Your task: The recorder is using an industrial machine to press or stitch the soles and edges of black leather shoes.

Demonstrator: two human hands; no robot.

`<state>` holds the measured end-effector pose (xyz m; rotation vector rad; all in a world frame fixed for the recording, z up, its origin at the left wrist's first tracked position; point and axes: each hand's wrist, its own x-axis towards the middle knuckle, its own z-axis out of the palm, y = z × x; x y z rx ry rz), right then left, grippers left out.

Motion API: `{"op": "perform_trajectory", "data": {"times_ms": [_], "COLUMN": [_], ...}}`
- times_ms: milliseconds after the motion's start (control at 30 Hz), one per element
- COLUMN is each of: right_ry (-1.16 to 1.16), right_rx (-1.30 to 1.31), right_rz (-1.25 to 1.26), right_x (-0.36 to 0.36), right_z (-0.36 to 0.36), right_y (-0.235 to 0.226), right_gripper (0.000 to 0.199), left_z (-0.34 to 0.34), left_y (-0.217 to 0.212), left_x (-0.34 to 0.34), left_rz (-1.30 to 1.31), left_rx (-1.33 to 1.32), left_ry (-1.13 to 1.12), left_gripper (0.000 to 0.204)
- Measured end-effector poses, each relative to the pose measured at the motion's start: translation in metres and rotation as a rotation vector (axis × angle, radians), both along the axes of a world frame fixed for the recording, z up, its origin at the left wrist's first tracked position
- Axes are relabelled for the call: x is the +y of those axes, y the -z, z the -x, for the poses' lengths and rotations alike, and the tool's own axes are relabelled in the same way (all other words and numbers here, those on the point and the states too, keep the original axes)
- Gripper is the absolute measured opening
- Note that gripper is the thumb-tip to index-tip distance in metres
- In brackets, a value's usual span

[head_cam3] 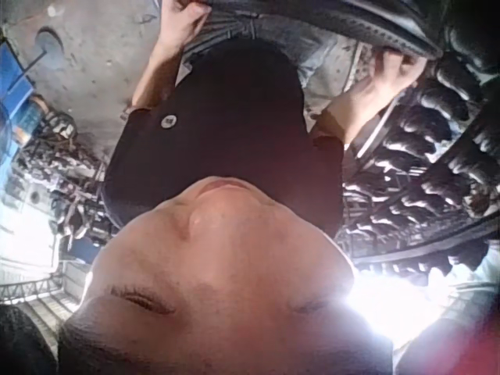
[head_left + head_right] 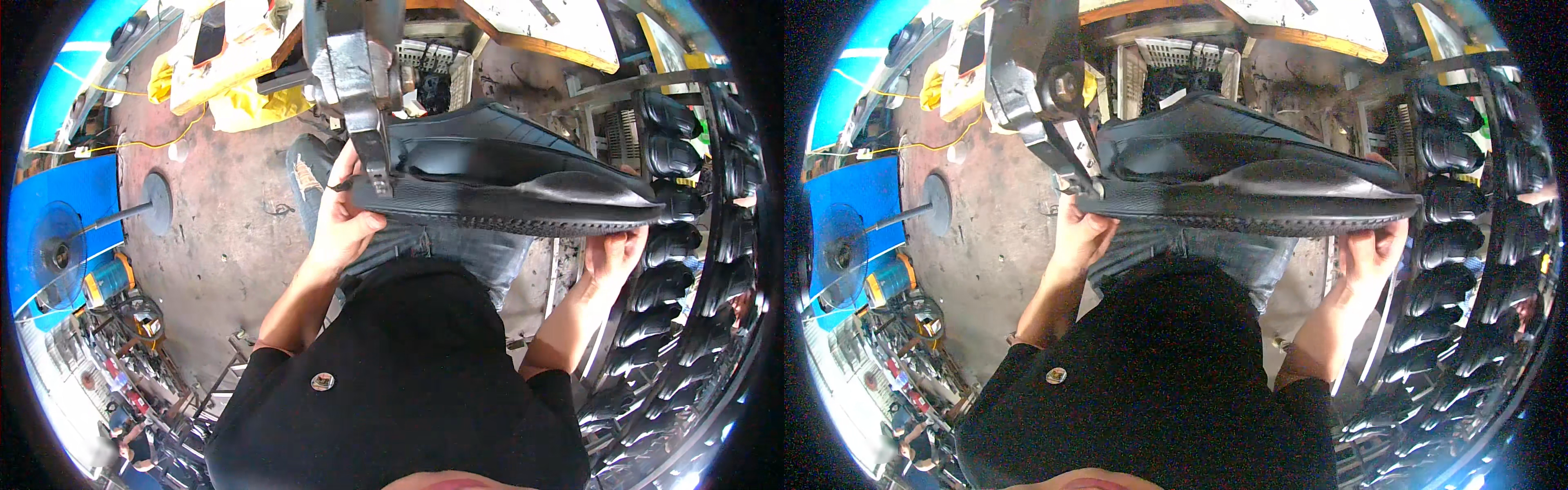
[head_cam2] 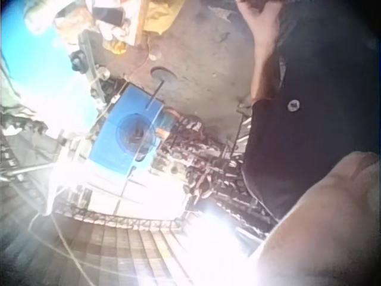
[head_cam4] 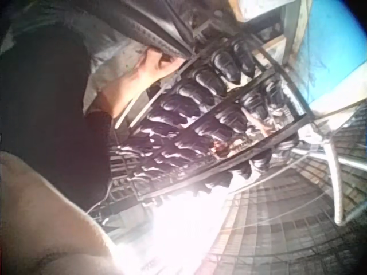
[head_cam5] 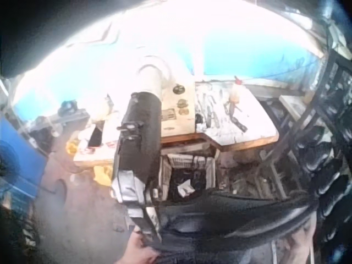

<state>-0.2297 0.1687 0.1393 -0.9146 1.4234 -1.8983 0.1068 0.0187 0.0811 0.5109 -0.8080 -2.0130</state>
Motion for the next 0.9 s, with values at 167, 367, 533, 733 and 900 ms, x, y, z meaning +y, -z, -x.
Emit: {"op": "perform_trajectory", "data": {"times_ms": [167, 367, 533, 733, 900], "right_ry": [-0.089, -0.192, -0.422, -0.522, -0.472], "right_rx": [0.279, 0.05, -0.043, -0.145, 0.299], "right_rz": [-0.087, -0.252, -0.235, -0.173, -0.24], "right_x": [-0.036, -0.056, -0.079, -0.096, -0.111], "right_z": [-0.024, -0.061, -0.09, -0.116, -0.141], "right_y": [-0.035, 0.001, 0.017, 0.026, 0.006], "right_gripper": [0.09, 0.084, 0.077, 0.072, 0.067], "left_z": [-0.017, -0.056, -0.1, -0.124, -0.085], "left_y": [0.018, 0.004, -0.005, -0.002, -0.058], "left_x": [-0.003, -0.027, -0.043, -0.043, -0.044], "left_rz": [-0.181, -0.027, 0.031, 0.231, 1.037], "left_rx": [0.101, -0.055, -0.157, -0.444, -1.018], "left_ry": [-0.051, -0.211, -0.235, -0.359, -0.42], "left_gripper": [0.105, 0.116, 0.115, 0.103, 0.094]}}
